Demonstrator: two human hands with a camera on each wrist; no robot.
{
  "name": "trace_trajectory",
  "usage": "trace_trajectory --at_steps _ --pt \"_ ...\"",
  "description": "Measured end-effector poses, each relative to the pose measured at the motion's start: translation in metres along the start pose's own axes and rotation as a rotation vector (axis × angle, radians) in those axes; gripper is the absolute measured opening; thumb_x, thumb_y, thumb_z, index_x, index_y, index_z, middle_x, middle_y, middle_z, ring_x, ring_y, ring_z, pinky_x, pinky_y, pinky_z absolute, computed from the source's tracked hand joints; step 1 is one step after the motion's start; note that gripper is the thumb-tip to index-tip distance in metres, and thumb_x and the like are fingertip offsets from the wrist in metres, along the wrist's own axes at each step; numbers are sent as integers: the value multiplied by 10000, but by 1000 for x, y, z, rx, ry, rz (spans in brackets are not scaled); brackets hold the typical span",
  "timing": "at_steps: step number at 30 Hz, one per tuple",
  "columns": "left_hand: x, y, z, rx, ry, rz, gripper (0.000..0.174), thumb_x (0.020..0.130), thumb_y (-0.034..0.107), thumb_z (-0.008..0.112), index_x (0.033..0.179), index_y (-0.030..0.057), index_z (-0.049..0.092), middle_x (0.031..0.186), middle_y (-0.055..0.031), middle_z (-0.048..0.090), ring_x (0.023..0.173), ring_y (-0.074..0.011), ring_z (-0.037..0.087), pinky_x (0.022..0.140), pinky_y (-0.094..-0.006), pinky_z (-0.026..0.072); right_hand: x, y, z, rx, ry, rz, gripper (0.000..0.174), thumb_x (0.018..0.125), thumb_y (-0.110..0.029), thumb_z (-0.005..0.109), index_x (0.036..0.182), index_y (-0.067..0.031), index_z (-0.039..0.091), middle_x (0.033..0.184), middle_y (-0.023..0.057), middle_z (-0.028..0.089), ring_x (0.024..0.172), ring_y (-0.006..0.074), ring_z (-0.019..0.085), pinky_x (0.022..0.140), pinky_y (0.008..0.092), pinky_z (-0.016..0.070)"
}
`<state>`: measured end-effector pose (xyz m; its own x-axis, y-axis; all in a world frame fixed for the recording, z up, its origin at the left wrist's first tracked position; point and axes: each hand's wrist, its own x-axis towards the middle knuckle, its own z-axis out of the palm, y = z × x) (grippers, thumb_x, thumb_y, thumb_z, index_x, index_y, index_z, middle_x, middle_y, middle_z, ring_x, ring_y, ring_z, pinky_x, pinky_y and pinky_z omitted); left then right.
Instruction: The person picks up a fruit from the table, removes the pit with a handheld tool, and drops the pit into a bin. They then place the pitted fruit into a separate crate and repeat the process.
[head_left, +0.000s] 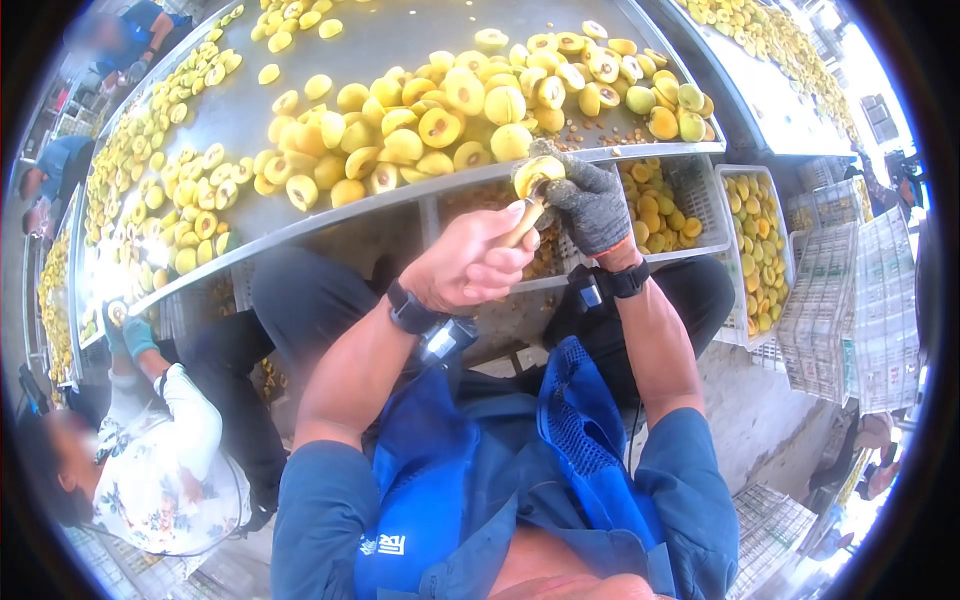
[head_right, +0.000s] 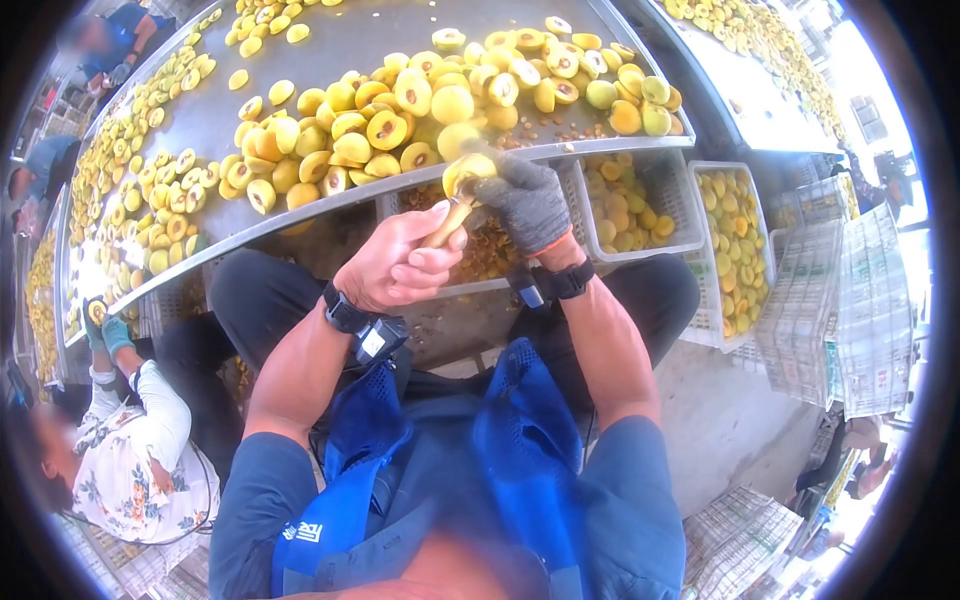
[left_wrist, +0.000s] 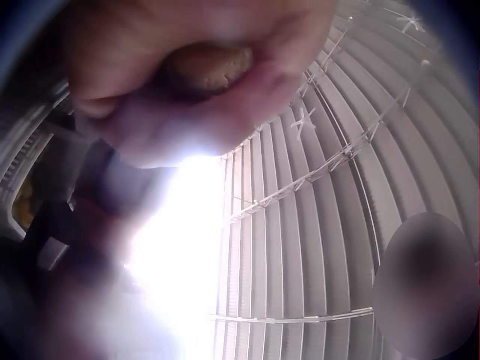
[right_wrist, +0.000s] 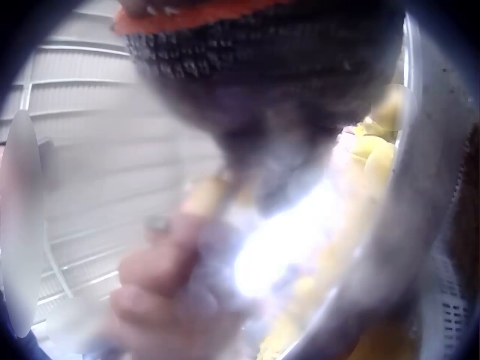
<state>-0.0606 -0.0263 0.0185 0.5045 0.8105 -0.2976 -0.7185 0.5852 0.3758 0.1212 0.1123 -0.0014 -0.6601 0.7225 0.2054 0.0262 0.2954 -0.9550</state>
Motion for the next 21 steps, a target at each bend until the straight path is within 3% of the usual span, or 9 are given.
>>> trace_trajectory --at_steps 3,6,9,13,14,15,17,20,21 --pt "5 -3 -12 -51 -114 -2 406 1105 412 455 1028 25 552 623 54 398 399 -37 324 336 -198 313 6 13 -4 -525 61 -545 311 949 -71 709 1259 -45 721 1025 60 748 876 115 685 770 297 578" --pt "2 -2 -12 28 -46 19 387 1100 382 476 980 25 564 602 43 410 393 -56 341 348 -218 320 1 7 -4 346 145 347 371 948 -55 705 1317 -15 700 1098 50 732 973 132 669 876 282 538" --pt "11 -8 -9 717 431 147 370 1092 342 503 907 29 574 591 34 452 394 -62 381 358 -234 310 2 6 -9 56 216 138 314 997 -61 648 1302 -84 722 1015 50 717 807 114 691 646 246 582" --pt "27 -26 -32 1628 721 591 396 1026 309 595 867 -53 612 705 -255 639 628 -421 614 590 -461 477 -1 38 -55 -547 338 -50 369 922 -132 739 1285 -65 725 1048 168 772 872 185 732 797 334 581" --pt "25 -27 -28 1524 743 449 394 1000 307 619 882 -69 621 809 -321 624 810 -512 602 726 -517 479 -3 43 -69 -551 410 -27 372 892 -173 755 1242 -50 735 1056 221 755 925 270 750 870 372 562" --pt "25 -28 -25 1530 739 452 396 1000 309 621 876 -67 619 803 -318 626 802 -507 609 717 -515 482 -6 42 -86 -779 449 24 357 894 -222 747 1212 -58 745 1090 197 751 961 334 738 873 389 567" --pt "24 -30 -22 1542 740 467 399 1000 314 623 865 -61 615 789 -313 631 786 -497 623 699 -510 487 -12 49 -117 -1294 551 -62 364 896 -253 740 1210 -69 742 1142 174 733 1021 344 711 910 412 555" --pt "21 -27 -10 1571 742 407 446 996 374 578 897 -54 658 844 -327 670 844 -510 655 779 -553 517 -8 44 -129 -1255 661 -102 363 895 -281 736 1213 -106 744 1158 144 719 1050 319 697 924 428 544" --pt "23 -28 -12 1571 736 416 447 995 376 581 897 -53 658 842 -327 669 840 -510 655 775 -553 518 0 43 -122 -1164 577 -107 360 894 -289 734 1209 -116 746 1151 141 721 1050 321 696 921 432 542"
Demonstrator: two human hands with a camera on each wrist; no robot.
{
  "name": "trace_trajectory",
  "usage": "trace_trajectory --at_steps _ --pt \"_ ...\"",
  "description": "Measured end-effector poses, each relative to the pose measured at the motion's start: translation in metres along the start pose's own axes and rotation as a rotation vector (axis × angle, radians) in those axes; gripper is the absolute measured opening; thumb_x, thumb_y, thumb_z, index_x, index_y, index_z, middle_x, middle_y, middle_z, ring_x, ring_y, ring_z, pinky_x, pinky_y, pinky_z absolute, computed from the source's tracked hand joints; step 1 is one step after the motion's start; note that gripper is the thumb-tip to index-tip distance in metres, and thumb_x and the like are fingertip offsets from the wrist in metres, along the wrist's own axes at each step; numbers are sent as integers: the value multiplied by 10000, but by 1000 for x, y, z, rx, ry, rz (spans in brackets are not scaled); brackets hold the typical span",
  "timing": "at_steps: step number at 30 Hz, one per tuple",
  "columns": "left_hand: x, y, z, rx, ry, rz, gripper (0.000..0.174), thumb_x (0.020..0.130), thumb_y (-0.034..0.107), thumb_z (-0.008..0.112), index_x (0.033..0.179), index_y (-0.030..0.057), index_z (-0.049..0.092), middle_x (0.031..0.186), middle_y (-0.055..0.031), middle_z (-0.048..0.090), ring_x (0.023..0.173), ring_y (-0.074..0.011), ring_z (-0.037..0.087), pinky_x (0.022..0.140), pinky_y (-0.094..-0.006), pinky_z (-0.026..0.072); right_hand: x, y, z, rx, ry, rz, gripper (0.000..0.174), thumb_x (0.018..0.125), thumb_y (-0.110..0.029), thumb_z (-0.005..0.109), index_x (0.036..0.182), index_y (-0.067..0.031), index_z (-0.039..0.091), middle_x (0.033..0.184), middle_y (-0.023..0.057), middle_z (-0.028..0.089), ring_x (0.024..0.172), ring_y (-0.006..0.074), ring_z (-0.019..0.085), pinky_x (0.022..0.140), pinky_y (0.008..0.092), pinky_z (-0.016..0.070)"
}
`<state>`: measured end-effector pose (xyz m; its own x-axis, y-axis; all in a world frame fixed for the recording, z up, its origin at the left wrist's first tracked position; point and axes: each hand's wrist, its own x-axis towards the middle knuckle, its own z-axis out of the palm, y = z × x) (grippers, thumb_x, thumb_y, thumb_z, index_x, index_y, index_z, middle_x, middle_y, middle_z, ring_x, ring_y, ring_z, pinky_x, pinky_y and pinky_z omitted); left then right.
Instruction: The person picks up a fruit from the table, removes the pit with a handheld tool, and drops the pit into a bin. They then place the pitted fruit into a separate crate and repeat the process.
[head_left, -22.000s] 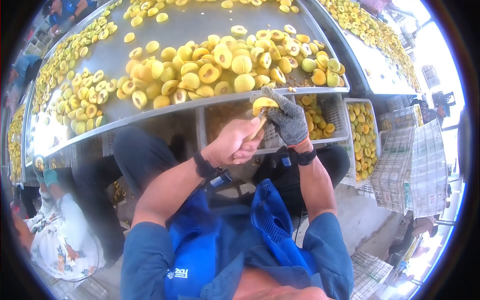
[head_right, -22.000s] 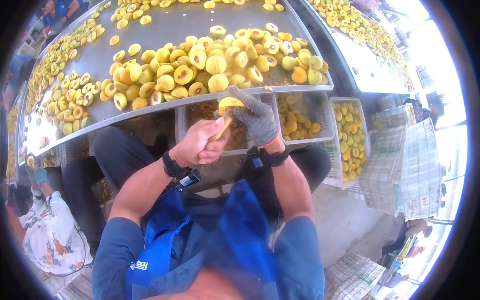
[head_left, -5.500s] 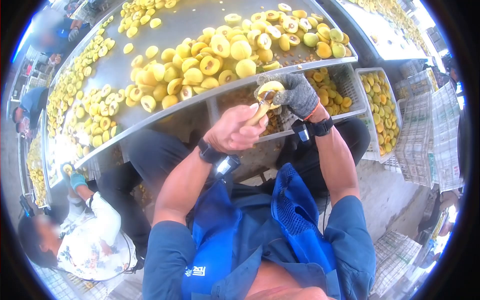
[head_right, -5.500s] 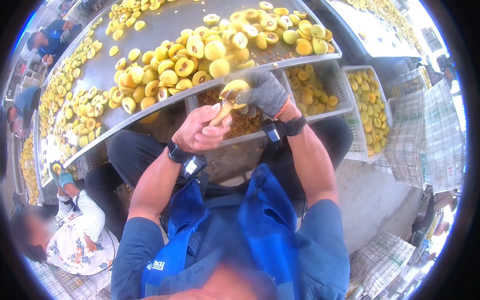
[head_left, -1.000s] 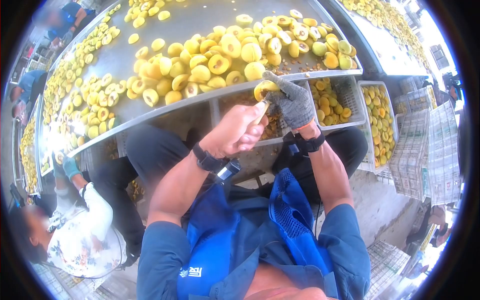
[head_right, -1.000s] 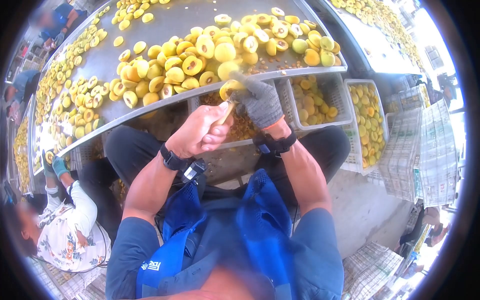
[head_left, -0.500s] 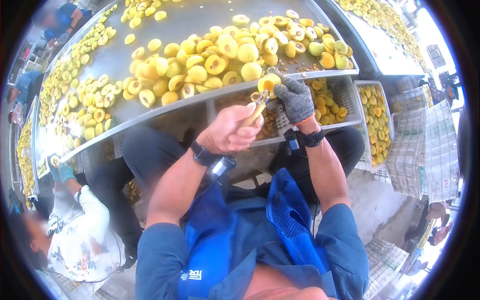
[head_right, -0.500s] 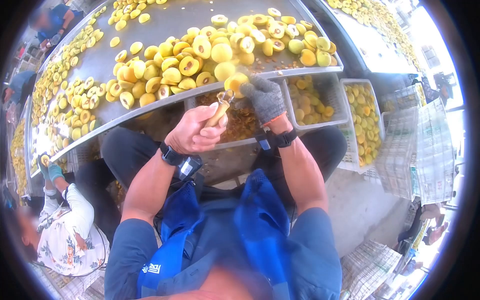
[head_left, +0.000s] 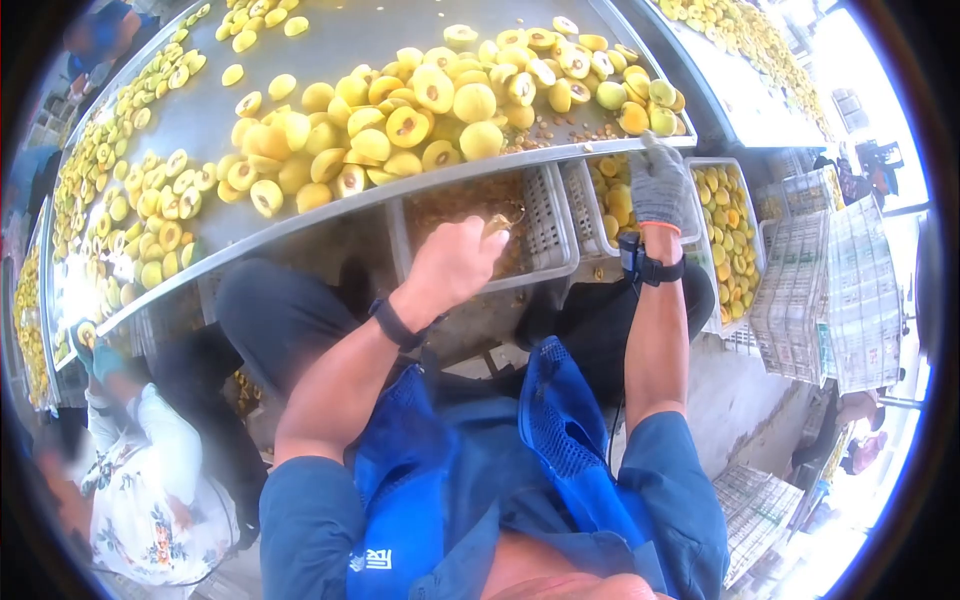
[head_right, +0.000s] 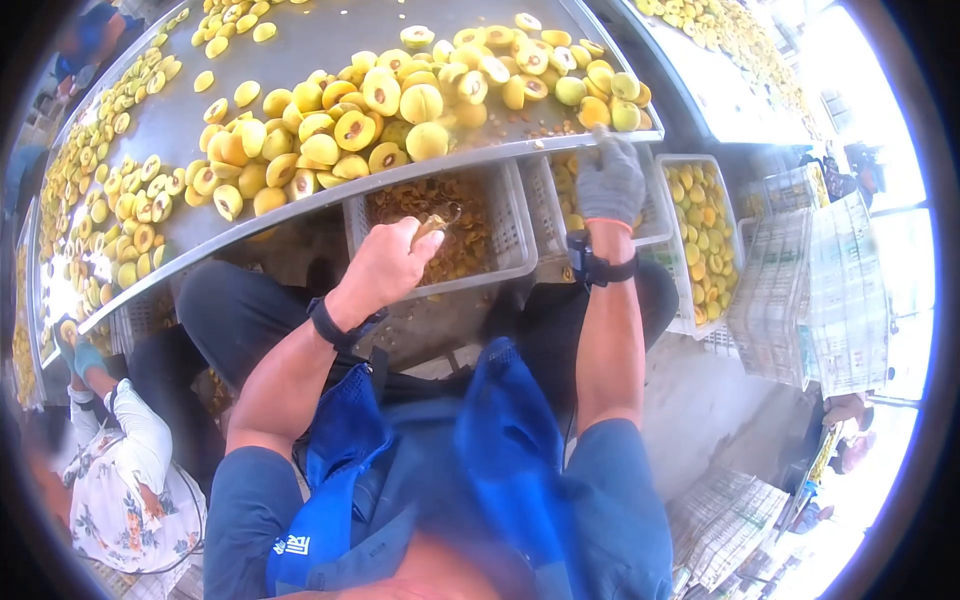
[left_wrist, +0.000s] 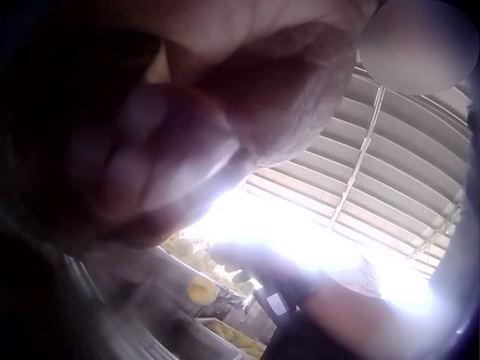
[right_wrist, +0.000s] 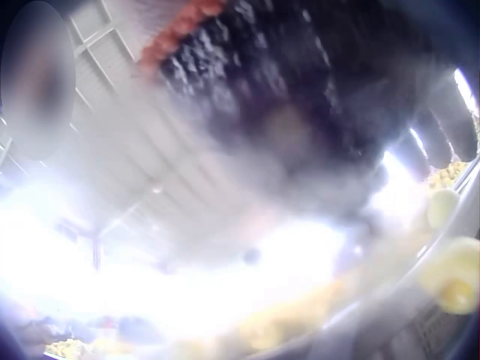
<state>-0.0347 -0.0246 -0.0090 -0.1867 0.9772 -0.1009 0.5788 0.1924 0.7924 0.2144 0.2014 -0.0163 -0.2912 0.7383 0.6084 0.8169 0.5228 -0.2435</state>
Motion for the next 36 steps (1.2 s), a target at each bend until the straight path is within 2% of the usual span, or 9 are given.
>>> trace_trajectory --at_steps 4,6,13,16,17,21,25,28,36 --pt "3 0 9 3 25 21 433 980 373 621 900 -51 654 819 -318 668 814 -506 654 744 -543 516 15 -76 26 223 -314 -159 317 896 -219 729 1197 -119 745 1121 134 732 998 350 698 881 414 559" --pt "4 -1 12 -14 68 -10 405 968 348 663 885 -48 639 791 -305 658 789 -498 648 709 -525 506 22 -114 44 246 -478 -179 354 862 -333 762 1136 -108 758 1093 147 735 987 362 700 869 434 558" --pt "4 -11 -1 -44 212 3 440 977 389 626 926 -47 657 816 -306 678 783 -484 658 725 -540 521 59 -195 43 -62 -851 -122 487 747 -475 769 1054 -97 775 1091 200 742 957 380 721 836 466 572" --pt "4 -17 -6 -300 153 -23 402 1017 356 607 900 -28 632 715 -200 657 591 -344 625 562 -441 493 44 -151 56 353 -629 -102 503 857 -339 767 1243 -21 713 1035 155 766 902 261 743 796 389 582" --pt "1 -9 -17 -518 22 -137 379 1034 338 596 905 -17 621 683 -142 628 531 -272 582 508 -385 463 40 -143 49 798 -768 192 483 887 -221 691 1332 -35 673 1092 94 753 945 171 717 763 319 572" --pt "-6 5 -27 -1030 -199 -286 325 1082 319 539 956 24 589 638 16 500 455 -62 438 397 -246 350 10 -117 14 1755 -801 397 627 952 -141 672 1526 8 468 1338 97 649 1017 124 664 856 255 554" --pt "-10 16 -24 -1092 -211 -296 325 1086 302 529 967 5 582 634 -8 513 431 -93 441 395 -264 369 -12 -125 1 1283 -572 -8 607 949 -136 684 1495 25 474 1355 103 632 1190 151 619 999 298 530" --pt "-11 20 -20 -1085 -182 -258 323 1093 293 519 962 4 582 635 -13 519 427 -94 441 391 -266 368 -20 -131 0 1674 -689 429 572 953 -111 677 1477 19 490 1337 99 637 1191 154 615 1017 310 522" --pt "-9 24 -13 -1035 -110 -241 350 1100 304 505 940 1 579 601 -19 515 417 -101 452 385 -269 358 -46 -136 11 1480 -609 321 534 997 -73 633 1504 -12 479 1387 125 608 1245 211 593 1071 346 475"
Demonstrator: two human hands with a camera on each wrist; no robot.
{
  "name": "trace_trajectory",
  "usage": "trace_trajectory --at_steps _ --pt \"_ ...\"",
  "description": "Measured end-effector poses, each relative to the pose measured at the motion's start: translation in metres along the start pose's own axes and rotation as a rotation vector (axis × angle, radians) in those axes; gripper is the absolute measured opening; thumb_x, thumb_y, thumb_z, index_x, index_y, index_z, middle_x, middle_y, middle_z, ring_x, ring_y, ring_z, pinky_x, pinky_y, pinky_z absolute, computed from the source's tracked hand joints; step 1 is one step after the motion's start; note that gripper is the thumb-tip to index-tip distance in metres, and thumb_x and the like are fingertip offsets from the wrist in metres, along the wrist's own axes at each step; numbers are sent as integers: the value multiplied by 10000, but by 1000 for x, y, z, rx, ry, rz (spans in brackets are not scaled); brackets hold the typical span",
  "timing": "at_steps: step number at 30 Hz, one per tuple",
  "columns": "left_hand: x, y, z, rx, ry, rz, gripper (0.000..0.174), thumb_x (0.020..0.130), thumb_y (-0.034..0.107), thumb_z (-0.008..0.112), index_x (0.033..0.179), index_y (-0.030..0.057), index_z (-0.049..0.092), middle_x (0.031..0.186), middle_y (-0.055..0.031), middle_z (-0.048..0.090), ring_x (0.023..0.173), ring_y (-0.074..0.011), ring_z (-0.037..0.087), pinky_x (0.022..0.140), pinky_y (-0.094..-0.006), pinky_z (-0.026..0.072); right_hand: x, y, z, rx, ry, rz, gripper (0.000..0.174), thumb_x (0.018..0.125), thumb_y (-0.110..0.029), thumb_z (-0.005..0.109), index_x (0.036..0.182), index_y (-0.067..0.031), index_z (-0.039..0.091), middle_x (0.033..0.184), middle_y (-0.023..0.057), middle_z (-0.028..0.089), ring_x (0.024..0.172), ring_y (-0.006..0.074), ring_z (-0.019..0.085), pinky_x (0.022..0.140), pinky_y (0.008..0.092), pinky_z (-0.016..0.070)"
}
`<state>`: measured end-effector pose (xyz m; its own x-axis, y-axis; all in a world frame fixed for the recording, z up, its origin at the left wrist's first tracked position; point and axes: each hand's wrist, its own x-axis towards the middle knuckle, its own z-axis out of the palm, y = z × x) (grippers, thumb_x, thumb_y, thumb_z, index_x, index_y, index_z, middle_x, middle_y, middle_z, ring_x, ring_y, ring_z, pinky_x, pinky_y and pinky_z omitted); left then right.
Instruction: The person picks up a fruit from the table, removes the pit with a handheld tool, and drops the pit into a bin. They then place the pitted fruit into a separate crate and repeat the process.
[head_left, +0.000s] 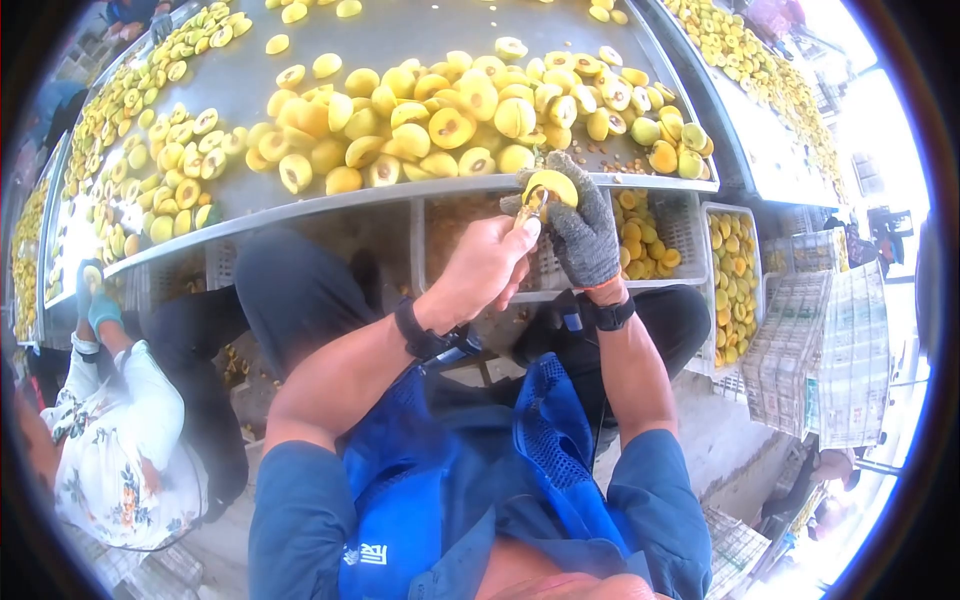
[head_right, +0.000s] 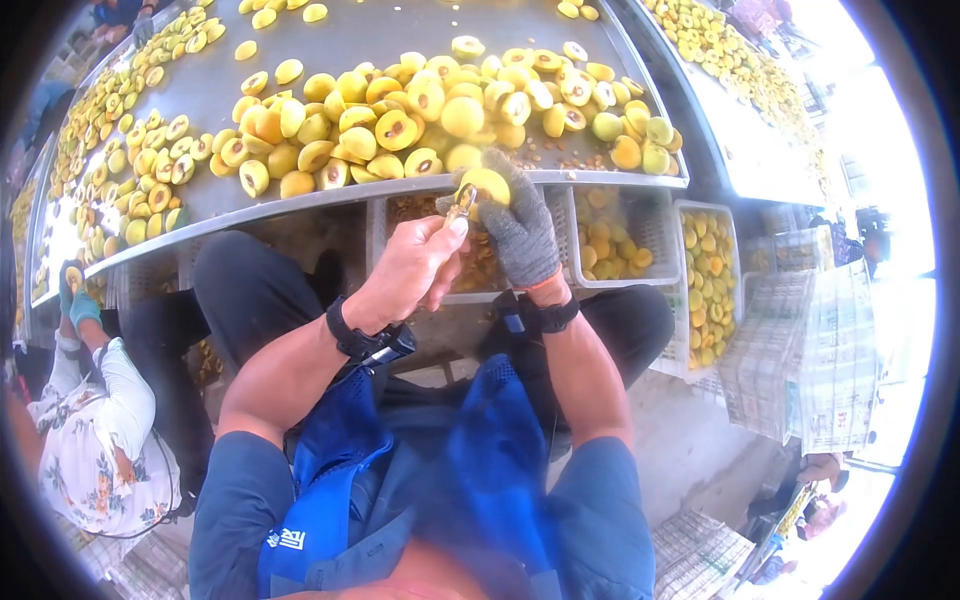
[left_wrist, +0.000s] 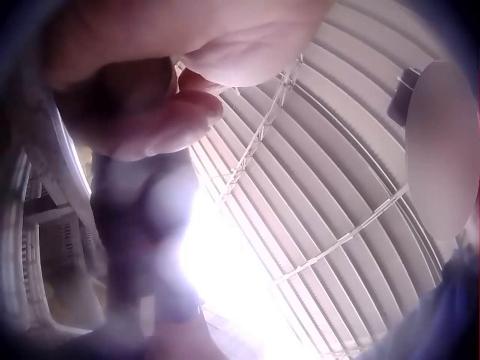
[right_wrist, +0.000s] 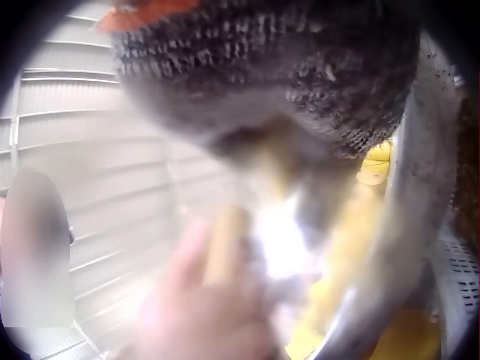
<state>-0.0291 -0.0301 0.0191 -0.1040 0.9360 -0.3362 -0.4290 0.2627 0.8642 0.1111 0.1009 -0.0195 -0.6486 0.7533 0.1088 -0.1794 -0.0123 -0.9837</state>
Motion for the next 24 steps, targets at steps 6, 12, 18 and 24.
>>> trace_trajectory --at_steps 6,12,18,24 --pt "0 -7 11 25 60 64 381 1110 311 472 875 21 549 570 -21 507 390 -105 438 380 -272 352 -6 -11 13 -454 52 -208 510 1011 -108 650 1483 5 495 1381 159 615 1251 241 589 1081 375 463" --pt "4 -13 13 56 66 122 389 1119 311 442 870 25 530 564 -4 482 390 -99 425 378 -278 339 -7 -13 17 -398 64 -191 502 1006 -96 655 1475 4 505 1369 159 620 1235 248 598 1068 376 472" --pt "-2 -9 19 12 36 23 385 1116 349 453 878 55 521 595 10 449 409 -98 397 375 -279 334 -3 -9 -2 -481 18 -253 483 994 -80 648 1453 5 526 1360 174 622 1222 280 613 1068 380 470" --pt "-2 -8 20 -334 -39 -171 373 1107 398 466 882 104 516 627 19 413 452 -103 363 390 -288 349 -11 -8 5 -736 72 -282 498 998 -115 645 1460 8 504 1376 201 602 1236 331 605 1072 408 465"
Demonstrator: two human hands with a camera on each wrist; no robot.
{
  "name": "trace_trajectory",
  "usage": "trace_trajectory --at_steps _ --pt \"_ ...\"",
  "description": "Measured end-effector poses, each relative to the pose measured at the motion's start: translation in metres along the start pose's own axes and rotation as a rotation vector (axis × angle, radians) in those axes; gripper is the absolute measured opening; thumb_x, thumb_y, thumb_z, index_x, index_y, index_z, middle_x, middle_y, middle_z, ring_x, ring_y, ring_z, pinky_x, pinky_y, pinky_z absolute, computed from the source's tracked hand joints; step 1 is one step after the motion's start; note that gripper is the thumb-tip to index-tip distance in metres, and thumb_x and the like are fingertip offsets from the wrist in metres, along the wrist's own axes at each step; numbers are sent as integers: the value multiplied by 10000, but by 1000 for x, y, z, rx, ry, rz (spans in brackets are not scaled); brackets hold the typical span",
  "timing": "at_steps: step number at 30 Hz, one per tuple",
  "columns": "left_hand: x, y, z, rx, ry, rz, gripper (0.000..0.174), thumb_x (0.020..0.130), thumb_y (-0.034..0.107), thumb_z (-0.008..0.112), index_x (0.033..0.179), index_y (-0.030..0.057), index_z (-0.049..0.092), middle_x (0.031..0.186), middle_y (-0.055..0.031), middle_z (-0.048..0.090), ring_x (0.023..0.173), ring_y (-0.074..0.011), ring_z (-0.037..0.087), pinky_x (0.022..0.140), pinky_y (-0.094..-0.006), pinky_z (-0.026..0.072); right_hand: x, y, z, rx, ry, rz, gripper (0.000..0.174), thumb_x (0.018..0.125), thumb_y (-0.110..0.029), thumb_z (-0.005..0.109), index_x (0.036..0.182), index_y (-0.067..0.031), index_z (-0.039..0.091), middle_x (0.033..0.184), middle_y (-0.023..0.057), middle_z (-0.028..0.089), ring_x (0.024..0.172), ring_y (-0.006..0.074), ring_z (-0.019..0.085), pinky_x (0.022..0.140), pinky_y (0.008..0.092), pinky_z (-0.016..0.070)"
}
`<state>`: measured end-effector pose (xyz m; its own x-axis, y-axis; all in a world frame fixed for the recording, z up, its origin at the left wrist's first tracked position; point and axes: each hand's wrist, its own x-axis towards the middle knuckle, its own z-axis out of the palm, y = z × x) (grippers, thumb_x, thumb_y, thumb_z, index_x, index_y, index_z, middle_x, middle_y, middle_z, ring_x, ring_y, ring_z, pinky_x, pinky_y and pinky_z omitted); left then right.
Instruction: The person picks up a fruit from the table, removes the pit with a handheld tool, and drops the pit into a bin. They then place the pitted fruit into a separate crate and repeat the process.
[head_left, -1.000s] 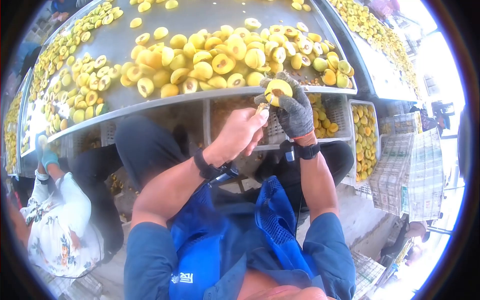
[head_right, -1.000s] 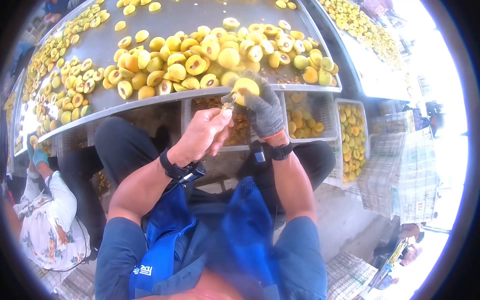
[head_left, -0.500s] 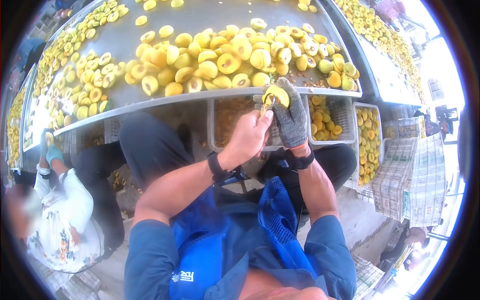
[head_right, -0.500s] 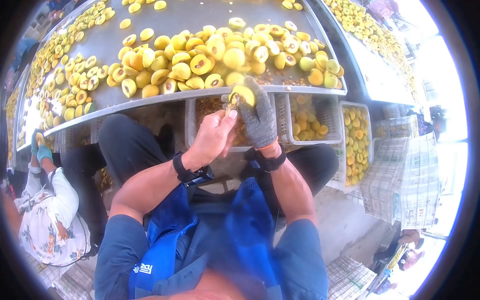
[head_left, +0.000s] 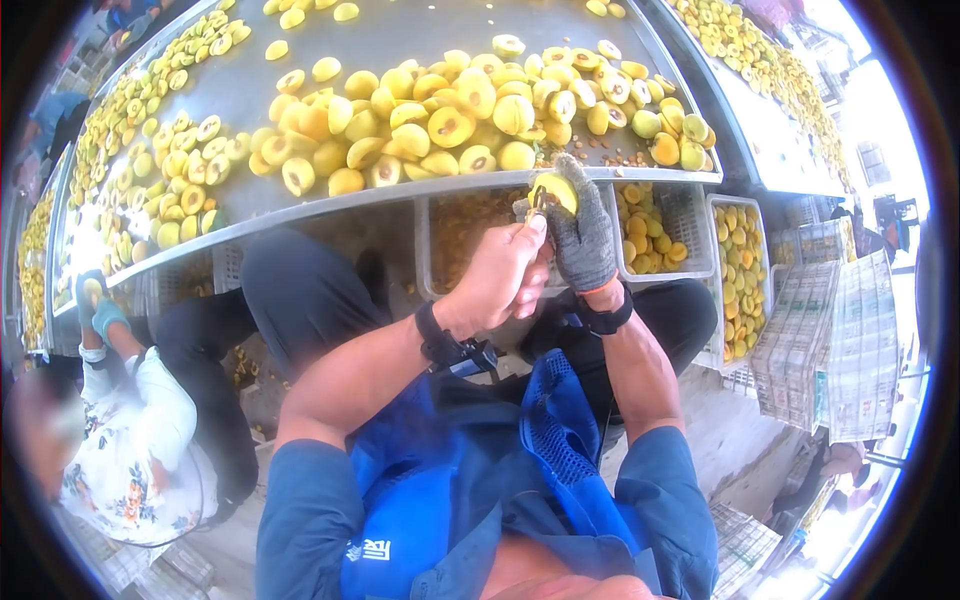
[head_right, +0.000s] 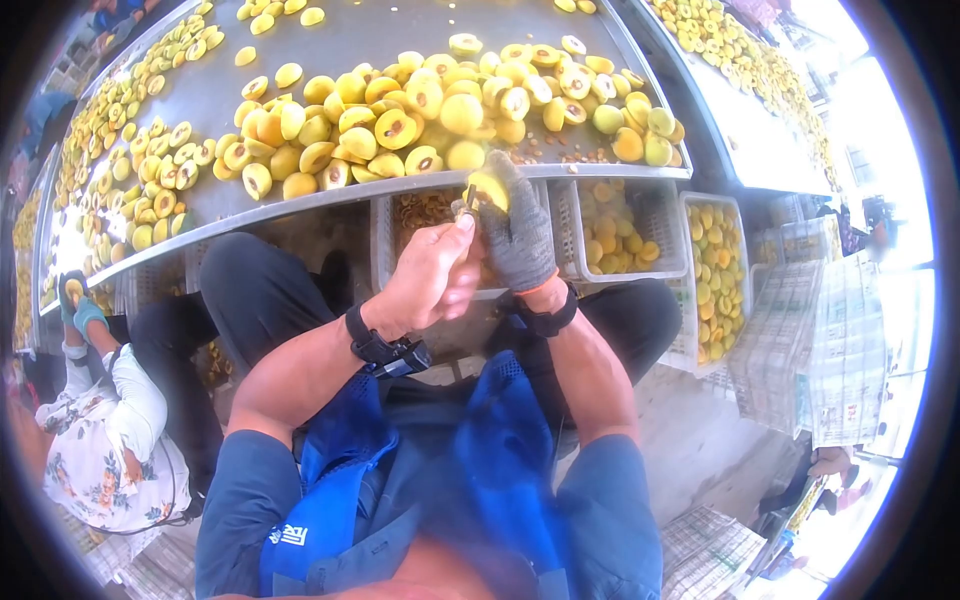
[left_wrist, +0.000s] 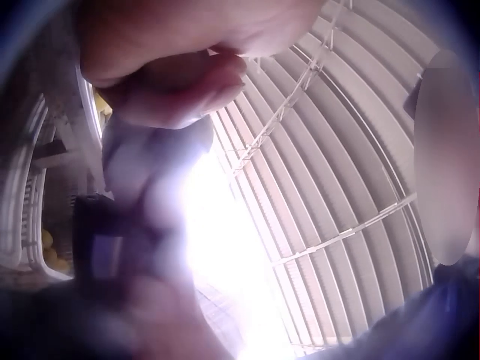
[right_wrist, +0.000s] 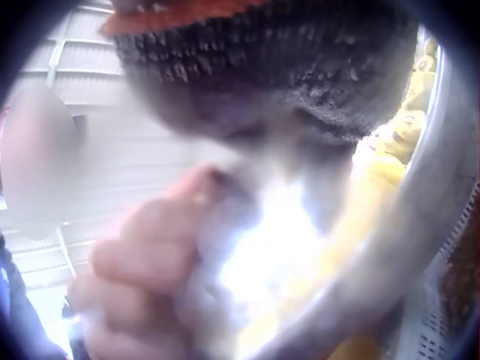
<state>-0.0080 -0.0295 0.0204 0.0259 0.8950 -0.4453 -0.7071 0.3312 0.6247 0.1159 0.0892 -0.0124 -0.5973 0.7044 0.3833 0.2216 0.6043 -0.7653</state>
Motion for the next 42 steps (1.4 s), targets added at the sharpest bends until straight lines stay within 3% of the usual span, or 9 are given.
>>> trace_trajectory --at_steps 3,6,12,18,27,33,36,39,42 --pt "1 1 3 15 31 -20 377 1112 376 456 876 88 513 621 18 423 434 -102 371 383 -282 343 -1 -1 1 62 2 -3 523 1003 -136 643 1480 6 483 1359 185 620 1230 303 612 1063 402 474" --pt "8 -8 -3 372 40 206 377 1117 349 449 873 67 510 615 16 434 414 -99 378 372 -278 338 4 -1 -5 59 6 -66 523 1003 -132 643 1487 -8 490 1324 156 649 1195 259 632 1042 379 491" --pt "1 -3 1 340 -1 116 367 1117 334 453 901 46 523 607 12 438 411 -97 380 361 -283 337 11 -4 -25 366 -181 224 512 995 -111 668 1483 -45 524 1297 120 665 1170 209 634 1016 328 497" --pt "-5 6 0 109 -70 -62 361 1115 348 463 931 47 538 601 9 425 434 -95 378 374 -281 343 9 2 -26 257 -165 92 532 983 -153 712 1474 -48 537 1266 121 681 1151 216 638 1010 351 497" --pt "0 0 -4 496 -77 63 371 1110 347 483 897 48 536 581 22 413 416 -82 362 373 -262 330 10 9 -43 282 -344 82 501 981 -138 698 1450 -40 550 1330 152 627 1197 245 603 1032 362 481" --pt "-5 10 1 223 -111 -120 370 1111 349 482 883 61 529 585 22 413 419 -78 364 369 -259 330 3 0 -36 234 -209 41 482 984 -104 681 1443 -35 552 1357 154 605 1228 256 579 1053 366 464" --pt "-2 9 -2 356 -125 -37 373 1111 341 476 861 67 521 580 25 404 419 -78 364 370 -259 337 2 0 -34 244 -181 51 489 982 -103 683 1448 -37 548 1370 154 598 1240 255 576 1059 368 463" --pt "-3 13 -3 484 -163 -35 387 1112 337 470 836 70 518 572 28 393 421 -76 365 372 -260 342 8 1 -48 121 -295 -30 493 981 -105 684 1450 -41 548 1356 143 611 1246 249 575 1065 370 463" --pt "-7 15 2 502 -172 -60 402 1113 340 463 817 72 516 570 37 376 424 -70 361 375 -255 337 12 -2 -60 407 -452 134 485 975 -99 684 1440 -44 557 1326 135 629 1238 256 576 1065 376 463"
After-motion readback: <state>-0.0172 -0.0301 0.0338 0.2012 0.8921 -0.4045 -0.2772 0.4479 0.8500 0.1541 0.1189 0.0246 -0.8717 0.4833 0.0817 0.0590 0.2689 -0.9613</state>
